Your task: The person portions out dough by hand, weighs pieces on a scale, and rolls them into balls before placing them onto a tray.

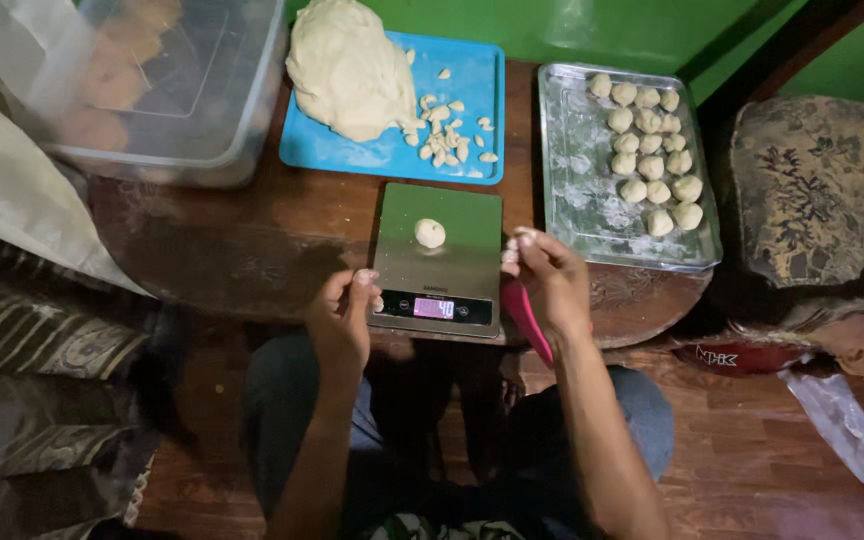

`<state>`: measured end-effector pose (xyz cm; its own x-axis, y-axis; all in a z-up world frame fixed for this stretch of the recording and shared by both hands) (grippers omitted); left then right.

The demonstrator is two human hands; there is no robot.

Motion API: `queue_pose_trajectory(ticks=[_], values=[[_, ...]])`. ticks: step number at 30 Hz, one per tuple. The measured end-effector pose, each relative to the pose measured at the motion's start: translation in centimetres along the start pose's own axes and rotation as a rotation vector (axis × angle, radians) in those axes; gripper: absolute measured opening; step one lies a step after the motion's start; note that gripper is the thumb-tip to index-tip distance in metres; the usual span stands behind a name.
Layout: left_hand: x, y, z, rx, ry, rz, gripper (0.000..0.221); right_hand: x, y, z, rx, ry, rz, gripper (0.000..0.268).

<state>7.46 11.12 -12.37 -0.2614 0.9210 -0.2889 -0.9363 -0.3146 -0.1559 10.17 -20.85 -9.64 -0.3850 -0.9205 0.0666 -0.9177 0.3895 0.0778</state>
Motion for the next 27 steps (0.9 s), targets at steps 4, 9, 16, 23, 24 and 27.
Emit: queue_pose_trajectory(ticks=[4, 9, 16, 23, 24, 27], values=[[-0.1, 0.3, -0.3, 0.046, 0.028, -0.031, 0.021, -0.2, 2.3, 1.5, -0.203, -0.394, -0.123, 0.027], [-0.7, 0.8, 0.4, 0.052, 0.028, -0.037, 0.020, 0.9, 3.6, 4.6, -0.298, -0.401, -0.150, 0.037], [-1.3, 1.5, -0.6, 0.104, 0.073, -0.032, 0.019, 1.8, 3.6, 7.3, -0.250, -0.343, -0.134, 0.023], [-5.2, 3.2, 1.6, 0.161, -0.060, -0.157, 0.022, 1.8, 3.9, 8.3, -0.228, -0.364, -0.099, 0.010], [-6.1, 3.5, 1.7, 0.161, -0.061, -0.154, 0.022, 1.2, 4.3, 8.3, -0.230, -0.363, -0.102, 0.010], [-11.4, 5.1, 3.8, -0.087, 0.048, -0.450, 0.043, -0.7, 6.1, 8.4, -0.322, -0.388, -0.126, 0.014]])
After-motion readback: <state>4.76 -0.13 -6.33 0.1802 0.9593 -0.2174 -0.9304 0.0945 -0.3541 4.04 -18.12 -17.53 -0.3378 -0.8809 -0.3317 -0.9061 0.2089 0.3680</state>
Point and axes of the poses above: each hand's wrist, its own y-axis away from the middle knuckle, its own x-axis out of the back of the hand, z = x × y, the point moved 10 cm from there along -y, towards the middle knuckle, and after that the axes turned 15 degrees about y, right-handed, at the moved point
